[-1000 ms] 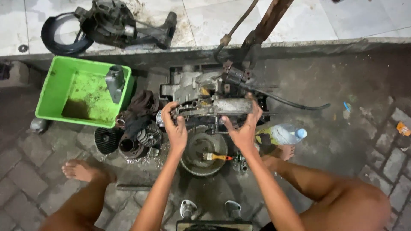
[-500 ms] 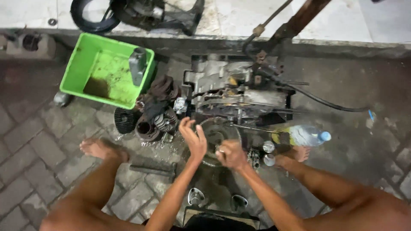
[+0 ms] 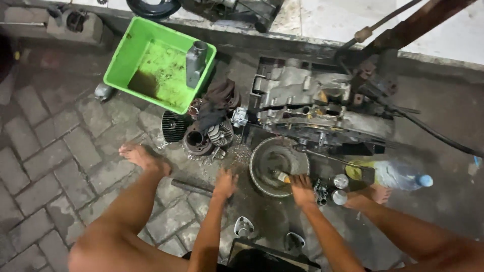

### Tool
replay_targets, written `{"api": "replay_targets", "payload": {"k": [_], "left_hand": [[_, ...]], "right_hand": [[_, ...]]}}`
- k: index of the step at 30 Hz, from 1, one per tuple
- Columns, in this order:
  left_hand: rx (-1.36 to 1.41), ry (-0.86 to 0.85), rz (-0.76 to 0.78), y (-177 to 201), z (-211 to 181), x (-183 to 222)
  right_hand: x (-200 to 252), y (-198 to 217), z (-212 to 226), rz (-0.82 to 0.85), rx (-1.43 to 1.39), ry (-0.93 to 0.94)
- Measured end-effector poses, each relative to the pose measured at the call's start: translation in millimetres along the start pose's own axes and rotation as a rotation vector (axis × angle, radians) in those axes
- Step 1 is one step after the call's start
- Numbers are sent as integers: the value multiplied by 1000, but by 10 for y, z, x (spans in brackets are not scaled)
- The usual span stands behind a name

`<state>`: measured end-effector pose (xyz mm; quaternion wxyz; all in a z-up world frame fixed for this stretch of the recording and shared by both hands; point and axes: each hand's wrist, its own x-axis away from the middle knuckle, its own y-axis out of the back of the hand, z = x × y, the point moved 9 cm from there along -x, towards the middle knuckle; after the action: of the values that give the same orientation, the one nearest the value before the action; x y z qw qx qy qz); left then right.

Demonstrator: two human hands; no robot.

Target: The person scrubs a disassembled engine block with a brush and liquid, then picks up a circular metal part and scrubs it thoroughly. The person continues to scrub the circular part and then a finned cylinder head, using a brush and liquid from a nearby container.

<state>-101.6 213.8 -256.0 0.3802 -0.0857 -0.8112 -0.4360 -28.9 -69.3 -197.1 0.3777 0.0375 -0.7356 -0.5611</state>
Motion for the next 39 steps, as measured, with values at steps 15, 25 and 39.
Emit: {"api": "replay_targets", "payload": {"k": [15, 25, 39], "left_hand": [[71, 892, -399, 2289, 2570, -172], [231, 857, -656, 2843, 1741, 383], [62, 761, -879, 2674, 1950, -17]], "right_hand": [[-653, -309, 474, -329, -474, -79], [-2321, 195, 1533, 44, -1196, -259], [-2685, -292, 2016, 186, -2203, -714]]}}
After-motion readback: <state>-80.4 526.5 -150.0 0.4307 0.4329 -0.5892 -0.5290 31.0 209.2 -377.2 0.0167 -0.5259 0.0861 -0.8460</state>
